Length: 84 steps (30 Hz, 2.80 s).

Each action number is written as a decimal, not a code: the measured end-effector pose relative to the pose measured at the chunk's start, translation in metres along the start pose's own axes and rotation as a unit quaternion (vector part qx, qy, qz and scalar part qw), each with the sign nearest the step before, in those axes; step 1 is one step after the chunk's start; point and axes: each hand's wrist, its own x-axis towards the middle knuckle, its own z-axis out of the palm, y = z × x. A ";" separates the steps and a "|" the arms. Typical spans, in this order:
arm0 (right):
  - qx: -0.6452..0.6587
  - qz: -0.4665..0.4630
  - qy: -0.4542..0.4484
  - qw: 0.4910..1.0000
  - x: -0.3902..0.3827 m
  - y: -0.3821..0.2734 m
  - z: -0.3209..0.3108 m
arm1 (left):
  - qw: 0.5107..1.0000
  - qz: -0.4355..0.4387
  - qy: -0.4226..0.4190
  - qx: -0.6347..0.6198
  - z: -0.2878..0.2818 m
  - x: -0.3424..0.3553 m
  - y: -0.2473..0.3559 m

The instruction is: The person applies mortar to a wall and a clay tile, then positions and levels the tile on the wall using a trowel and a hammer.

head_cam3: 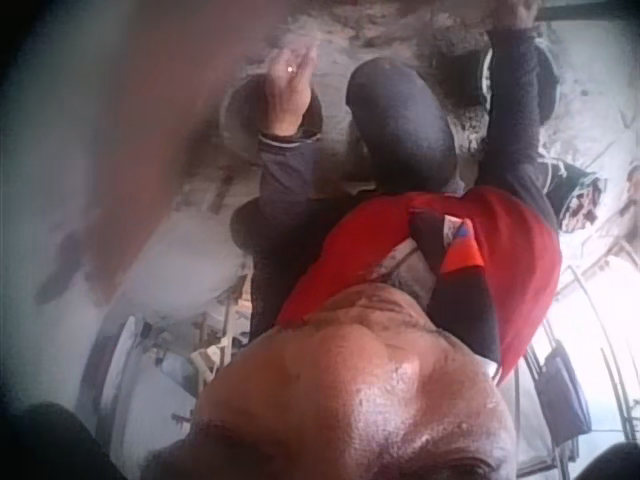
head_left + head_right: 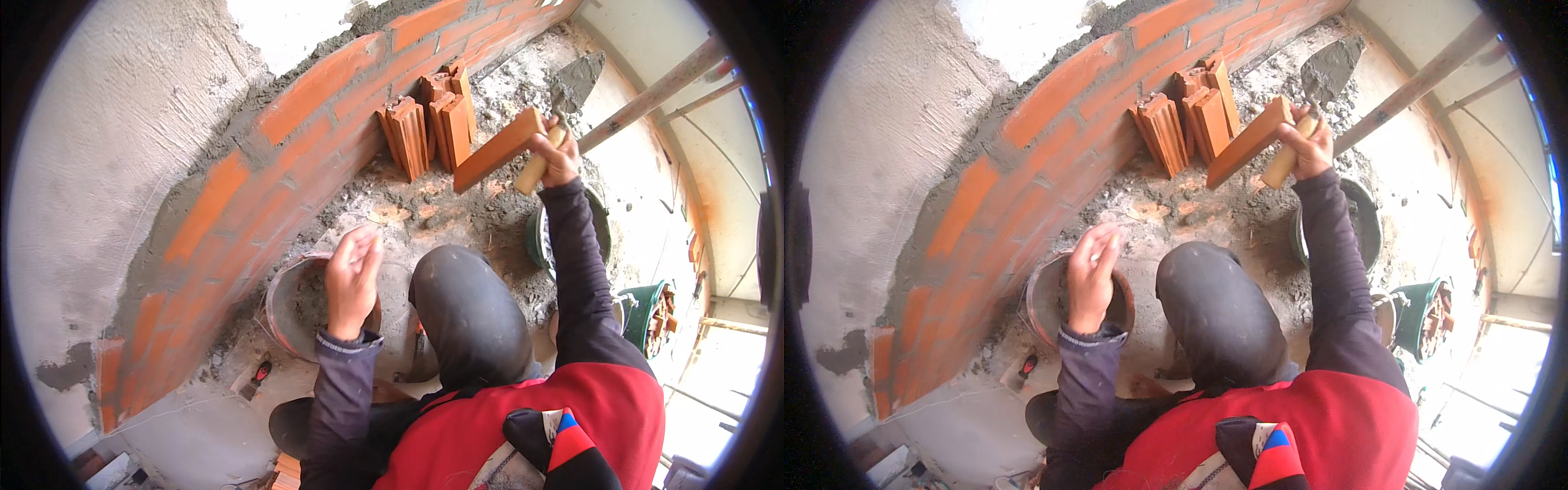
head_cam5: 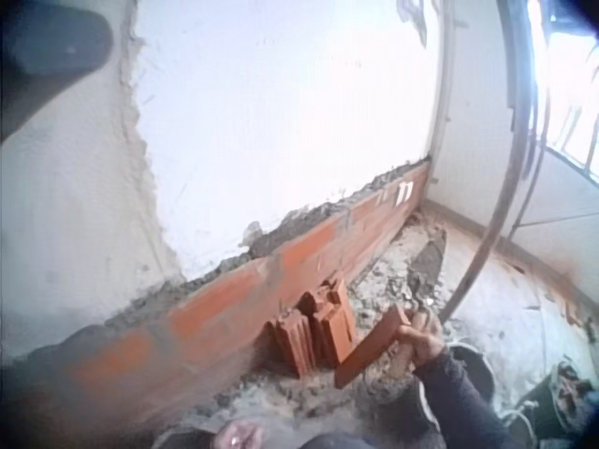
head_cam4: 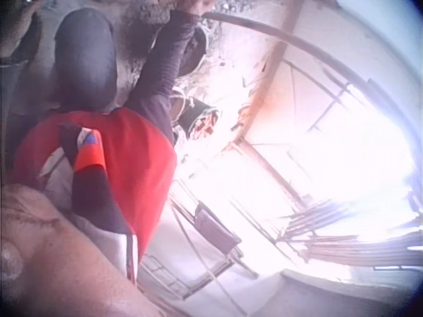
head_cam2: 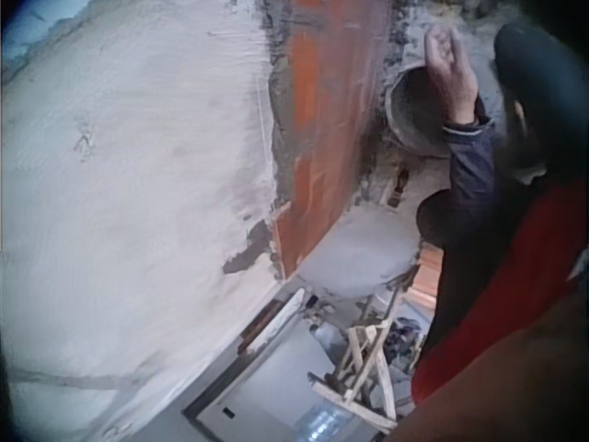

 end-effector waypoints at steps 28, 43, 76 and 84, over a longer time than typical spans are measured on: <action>0.349 0.093 -0.148 0.921 -0.064 -0.030 0.134 | 0.925 0.064 -0.058 -0.371 -0.053 -0.036 0.042; 0.179 -0.038 -0.143 0.973 -0.154 -0.111 0.231 | 0.875 -0.026 0.050 -0.481 -0.047 -0.003 -0.006; 0.253 0.014 -0.362 0.897 -0.126 -0.060 0.122 | 0.817 -0.040 0.155 -0.553 0.052 0.007 0.071; 0.234 0.124 -0.256 0.930 -0.129 -0.119 0.103 | 0.760 0.042 0.005 -0.649 0.035 0.023 0.024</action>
